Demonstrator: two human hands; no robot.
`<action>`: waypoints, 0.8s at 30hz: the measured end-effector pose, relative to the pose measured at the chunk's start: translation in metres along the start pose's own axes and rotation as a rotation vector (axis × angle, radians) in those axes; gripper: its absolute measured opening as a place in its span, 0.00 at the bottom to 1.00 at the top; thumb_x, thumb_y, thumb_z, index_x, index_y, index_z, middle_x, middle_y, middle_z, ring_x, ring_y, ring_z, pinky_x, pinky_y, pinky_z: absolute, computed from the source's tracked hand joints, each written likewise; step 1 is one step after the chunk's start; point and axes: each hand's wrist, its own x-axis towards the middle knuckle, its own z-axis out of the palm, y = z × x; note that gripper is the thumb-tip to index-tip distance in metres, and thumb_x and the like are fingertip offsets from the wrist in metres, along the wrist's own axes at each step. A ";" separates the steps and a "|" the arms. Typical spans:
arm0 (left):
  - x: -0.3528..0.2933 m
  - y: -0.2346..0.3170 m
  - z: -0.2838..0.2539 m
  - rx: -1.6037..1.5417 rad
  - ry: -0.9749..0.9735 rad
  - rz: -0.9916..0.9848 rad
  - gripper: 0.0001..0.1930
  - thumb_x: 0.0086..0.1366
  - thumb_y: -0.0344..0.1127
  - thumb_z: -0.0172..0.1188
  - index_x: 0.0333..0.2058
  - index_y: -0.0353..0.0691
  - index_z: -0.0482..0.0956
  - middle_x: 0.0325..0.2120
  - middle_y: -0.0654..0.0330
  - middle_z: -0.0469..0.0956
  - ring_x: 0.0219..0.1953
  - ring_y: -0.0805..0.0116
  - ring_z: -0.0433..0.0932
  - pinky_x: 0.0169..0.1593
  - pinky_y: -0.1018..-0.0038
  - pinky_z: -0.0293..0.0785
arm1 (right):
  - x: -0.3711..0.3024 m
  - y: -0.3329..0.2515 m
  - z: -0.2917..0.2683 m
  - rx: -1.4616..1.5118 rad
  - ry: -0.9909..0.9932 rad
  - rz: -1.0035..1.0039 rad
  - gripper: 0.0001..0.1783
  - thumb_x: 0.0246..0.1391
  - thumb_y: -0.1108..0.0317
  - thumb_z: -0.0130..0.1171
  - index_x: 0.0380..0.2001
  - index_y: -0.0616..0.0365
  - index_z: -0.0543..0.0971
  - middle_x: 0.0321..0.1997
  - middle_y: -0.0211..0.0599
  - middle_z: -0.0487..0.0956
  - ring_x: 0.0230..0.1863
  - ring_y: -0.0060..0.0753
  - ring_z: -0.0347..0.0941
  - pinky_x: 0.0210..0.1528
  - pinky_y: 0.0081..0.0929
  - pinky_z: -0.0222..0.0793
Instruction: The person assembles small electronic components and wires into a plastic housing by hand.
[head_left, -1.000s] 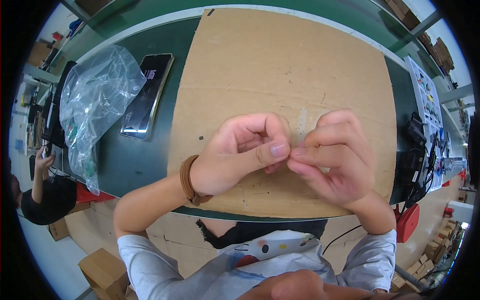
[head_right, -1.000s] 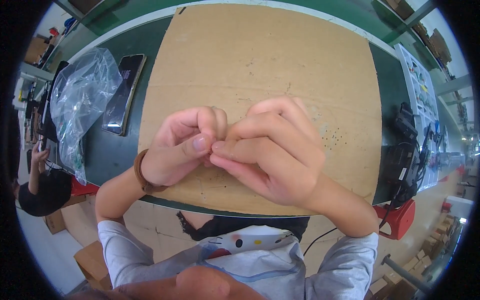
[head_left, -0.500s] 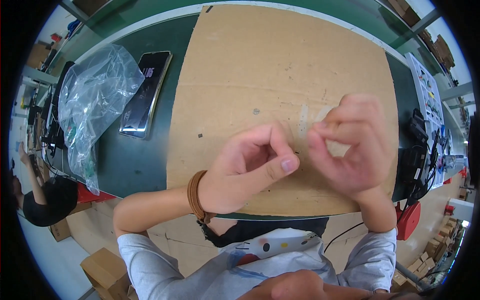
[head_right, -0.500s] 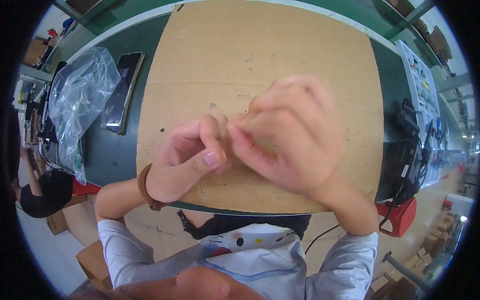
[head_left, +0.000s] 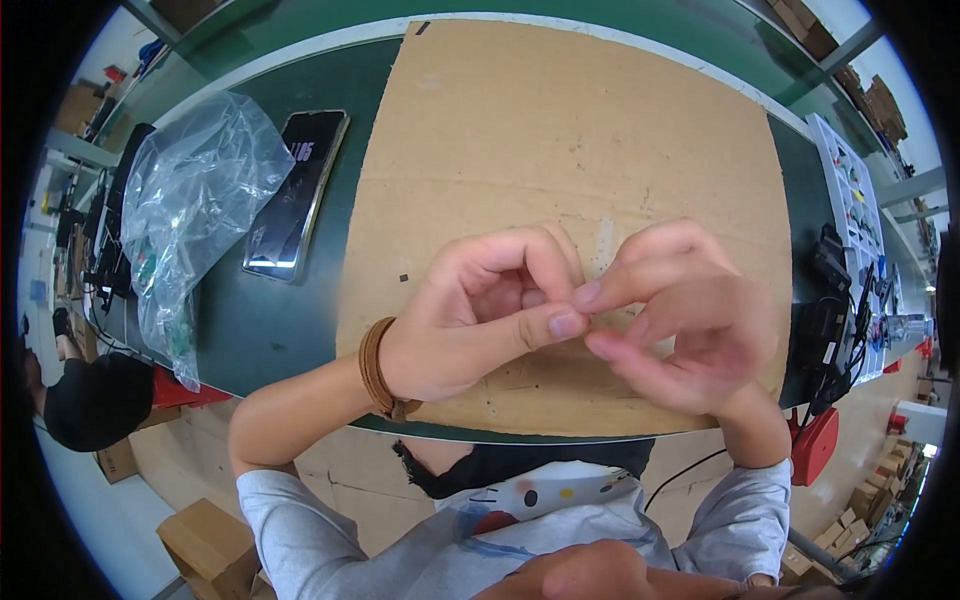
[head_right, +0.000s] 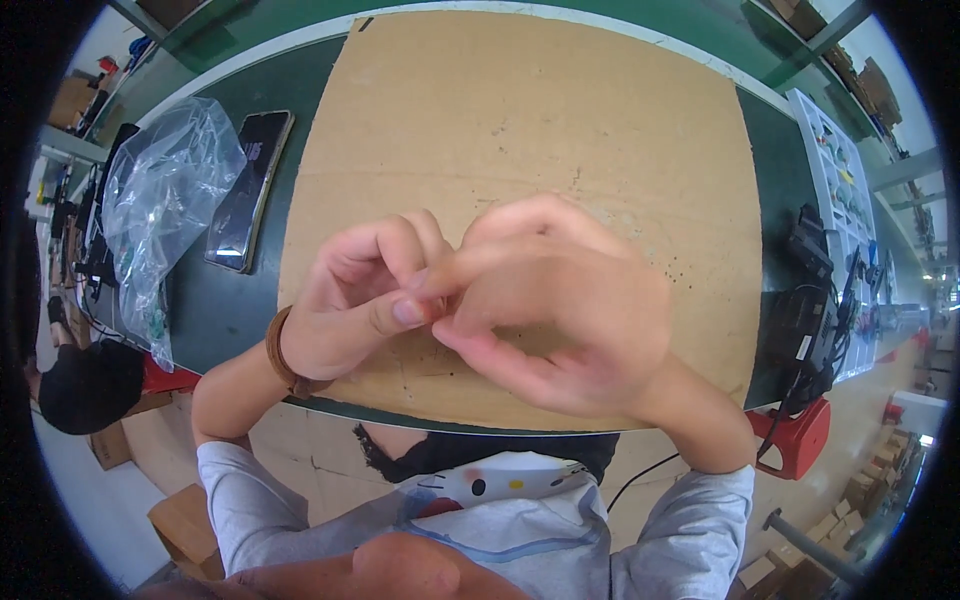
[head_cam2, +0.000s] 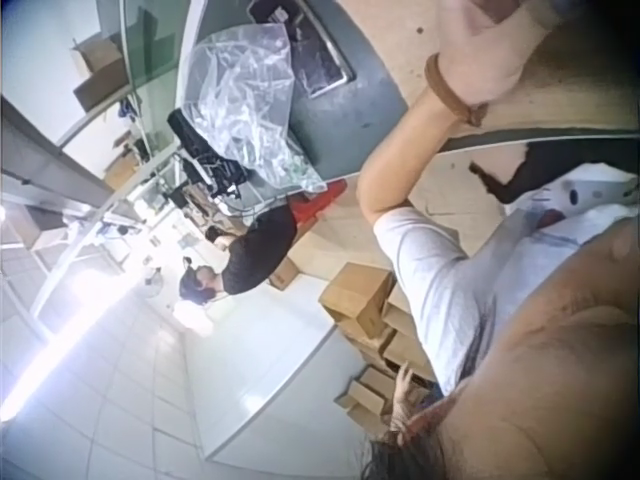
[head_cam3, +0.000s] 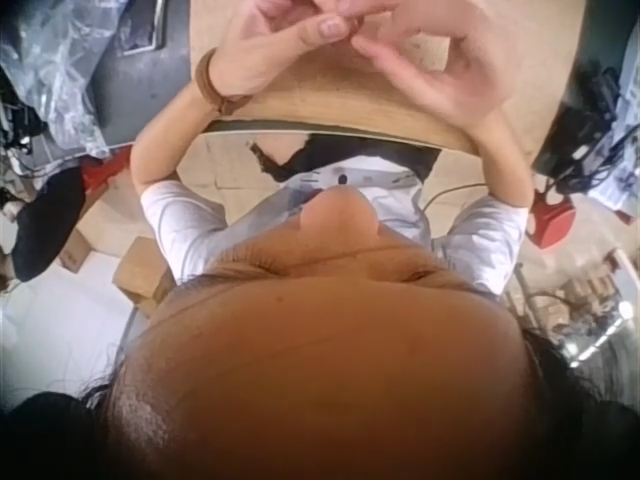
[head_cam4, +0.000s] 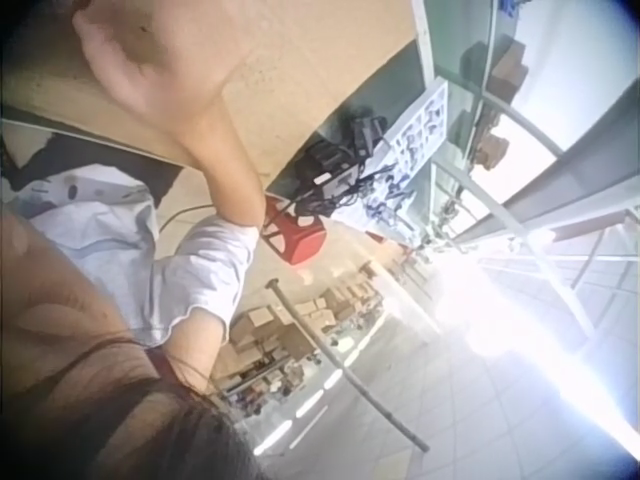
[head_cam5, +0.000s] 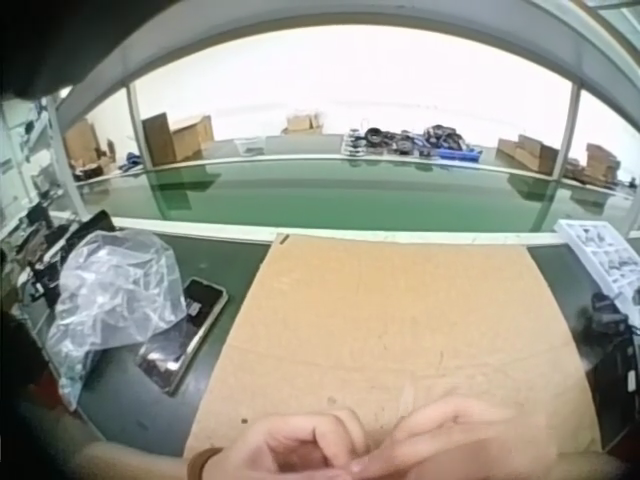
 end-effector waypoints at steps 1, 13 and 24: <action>0.001 0.002 0.001 0.011 0.006 0.001 0.03 0.62 0.24 0.58 0.30 0.34 0.72 0.31 0.63 0.69 0.34 0.78 0.69 0.40 0.81 0.66 | -0.001 0.000 0.002 -0.003 0.024 -0.018 0.20 0.35 0.84 0.66 0.28 0.54 0.69 0.29 0.37 0.79 0.32 0.35 0.70 0.32 0.25 0.66; 0.001 0.006 -0.001 0.315 -0.012 0.120 0.05 0.58 0.22 0.60 0.29 0.35 0.72 0.31 0.60 0.69 0.35 0.73 0.69 0.40 0.78 0.65 | -0.005 -0.002 0.006 -0.042 0.118 -0.046 0.17 0.33 0.83 0.69 0.23 0.54 0.72 0.29 0.33 0.80 0.29 0.33 0.71 0.27 0.23 0.67; 0.002 0.005 0.001 0.581 -0.059 0.198 0.04 0.54 0.20 0.61 0.27 0.33 0.75 0.29 0.58 0.72 0.32 0.70 0.71 0.36 0.78 0.66 | -0.005 0.004 0.009 -0.120 0.165 -0.115 0.15 0.27 0.85 0.62 0.19 0.55 0.70 0.26 0.36 0.75 0.27 0.37 0.71 0.26 0.23 0.65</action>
